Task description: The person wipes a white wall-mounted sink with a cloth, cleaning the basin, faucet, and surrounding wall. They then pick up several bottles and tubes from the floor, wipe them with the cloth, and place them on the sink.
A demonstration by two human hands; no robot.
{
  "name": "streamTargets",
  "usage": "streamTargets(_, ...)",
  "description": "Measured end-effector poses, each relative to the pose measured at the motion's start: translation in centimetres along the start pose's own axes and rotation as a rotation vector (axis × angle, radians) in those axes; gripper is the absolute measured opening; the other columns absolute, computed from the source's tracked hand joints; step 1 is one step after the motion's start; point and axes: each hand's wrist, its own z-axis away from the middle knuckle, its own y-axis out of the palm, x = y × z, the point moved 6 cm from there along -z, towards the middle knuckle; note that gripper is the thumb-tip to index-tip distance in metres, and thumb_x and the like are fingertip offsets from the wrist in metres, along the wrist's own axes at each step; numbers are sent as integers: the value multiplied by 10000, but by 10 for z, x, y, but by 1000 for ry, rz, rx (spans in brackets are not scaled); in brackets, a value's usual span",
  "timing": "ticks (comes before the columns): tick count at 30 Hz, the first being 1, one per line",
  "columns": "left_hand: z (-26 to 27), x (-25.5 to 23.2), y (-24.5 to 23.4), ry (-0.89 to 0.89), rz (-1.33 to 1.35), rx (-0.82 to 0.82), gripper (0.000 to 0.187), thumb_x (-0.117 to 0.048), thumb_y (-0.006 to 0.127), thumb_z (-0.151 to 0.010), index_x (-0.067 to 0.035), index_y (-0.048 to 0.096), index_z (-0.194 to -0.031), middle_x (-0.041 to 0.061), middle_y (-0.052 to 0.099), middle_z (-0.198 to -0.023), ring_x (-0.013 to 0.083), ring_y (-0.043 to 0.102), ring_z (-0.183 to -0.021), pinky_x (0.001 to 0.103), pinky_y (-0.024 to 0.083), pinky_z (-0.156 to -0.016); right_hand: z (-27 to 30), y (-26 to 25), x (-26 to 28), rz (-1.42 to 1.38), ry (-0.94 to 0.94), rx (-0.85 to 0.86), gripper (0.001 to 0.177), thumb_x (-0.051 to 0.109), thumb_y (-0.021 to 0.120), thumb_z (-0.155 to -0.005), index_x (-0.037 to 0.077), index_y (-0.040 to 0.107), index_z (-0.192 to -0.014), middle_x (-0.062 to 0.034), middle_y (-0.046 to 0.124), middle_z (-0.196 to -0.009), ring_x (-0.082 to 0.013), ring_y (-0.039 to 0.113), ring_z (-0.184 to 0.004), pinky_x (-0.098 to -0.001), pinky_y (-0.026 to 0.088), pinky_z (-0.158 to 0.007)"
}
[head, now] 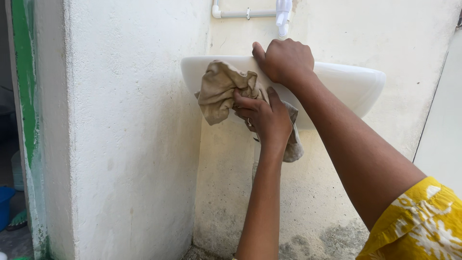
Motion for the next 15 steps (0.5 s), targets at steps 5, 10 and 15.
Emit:
streamTargets(5, -7, 13, -5, 9, 50, -46, 833, -528, 286, -1059, 32, -118, -1526, 372, -27, -1613, 508, -21, -1528, 692, -34, -1195, -2, 1, 2, -1, -34, -62, 730, 572, 355, -1068, 39, 715, -723, -176, 681, -666, -349, 673, -606, -508, 522, -607)
streamTargets(10, -4, 29, -24, 138, -540, -140, 546, -384, 329, -1071, -96, 263, -1530, 249, 278, -1656, 510, -61, -1589, 715, -65, -1234, 4, 1, 2, 16, -33, -90, 723, 575, 377, -1070, 29, 715, -737, -189, 688, -675, -367, 680, -621, -514, 521, -616)
streamTargets(15, -7, 12, -22, 297, -146, -361, 733, -355, 404, -1078, 90, 110, -1581, 373, 140, -1624, 523, -15, -1549, 673, -83, -1207, 0, -7, 0, 2, 47, -7, 672, 565, 393, -1031, 16, 755, -888, -221, 725, -848, -379, 697, -766, -527, 526, -722)
